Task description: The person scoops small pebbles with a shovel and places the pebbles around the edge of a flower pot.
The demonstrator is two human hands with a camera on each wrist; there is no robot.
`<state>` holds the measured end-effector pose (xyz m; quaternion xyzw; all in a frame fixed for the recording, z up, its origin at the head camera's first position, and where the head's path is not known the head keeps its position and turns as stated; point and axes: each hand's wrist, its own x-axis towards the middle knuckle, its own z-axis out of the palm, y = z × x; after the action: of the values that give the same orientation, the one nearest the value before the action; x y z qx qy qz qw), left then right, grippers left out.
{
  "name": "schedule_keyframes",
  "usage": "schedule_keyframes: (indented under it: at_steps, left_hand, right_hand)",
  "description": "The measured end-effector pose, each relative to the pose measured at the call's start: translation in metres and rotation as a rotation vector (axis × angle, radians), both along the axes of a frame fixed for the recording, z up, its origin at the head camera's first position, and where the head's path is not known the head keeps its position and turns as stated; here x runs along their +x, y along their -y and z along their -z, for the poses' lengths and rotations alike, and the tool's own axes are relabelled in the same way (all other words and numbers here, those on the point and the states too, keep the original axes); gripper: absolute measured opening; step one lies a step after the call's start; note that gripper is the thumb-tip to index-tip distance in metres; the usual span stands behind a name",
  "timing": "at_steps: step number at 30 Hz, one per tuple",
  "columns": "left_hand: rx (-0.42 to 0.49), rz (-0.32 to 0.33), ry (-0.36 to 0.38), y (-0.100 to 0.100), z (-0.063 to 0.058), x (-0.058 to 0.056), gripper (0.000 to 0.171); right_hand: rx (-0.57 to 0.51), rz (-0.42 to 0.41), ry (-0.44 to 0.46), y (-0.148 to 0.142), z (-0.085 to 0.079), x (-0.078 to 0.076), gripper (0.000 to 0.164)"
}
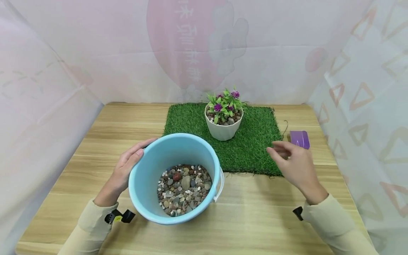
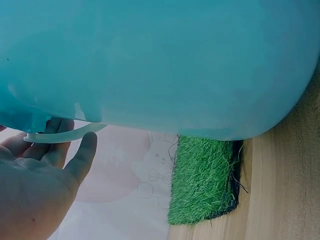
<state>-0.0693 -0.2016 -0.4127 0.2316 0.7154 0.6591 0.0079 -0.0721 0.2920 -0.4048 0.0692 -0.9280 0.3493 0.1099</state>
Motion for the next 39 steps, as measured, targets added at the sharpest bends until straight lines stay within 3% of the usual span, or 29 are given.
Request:
schedule_keyframes:
  at_steps: [4, 9, 17, 22, 39]
  left_hand:
    - [-0.007, -0.016, 0.003, -0.001, -0.001, 0.001, 0.048]
    - [-0.024, -0.051, 0.010, -0.003, -0.004, 0.003, 0.048]
    - [-0.018, -0.095, 0.024, -0.006, -0.005, 0.004, 0.047]
    - [-0.013, -0.115, 0.030, -0.008, -0.004, 0.005, 0.047]
    - [-0.016, -0.139, 0.031, -0.008, -0.002, 0.008, 0.044]
  right_hand:
    - [-0.024, -0.103, -0.044, 0.026, -0.007, 0.002, 0.021]
    - [-0.061, -0.193, -0.024, 0.053, -0.015, 0.008, 0.008]
    - [-0.177, -0.318, 0.129, 0.094, -0.019, 0.021, 0.017]
    - [-0.259, -0.420, 0.158, 0.113, -0.019, 0.029, 0.030]
    - [-0.286, -0.402, 0.096, 0.137, -0.008, 0.034, 0.038]
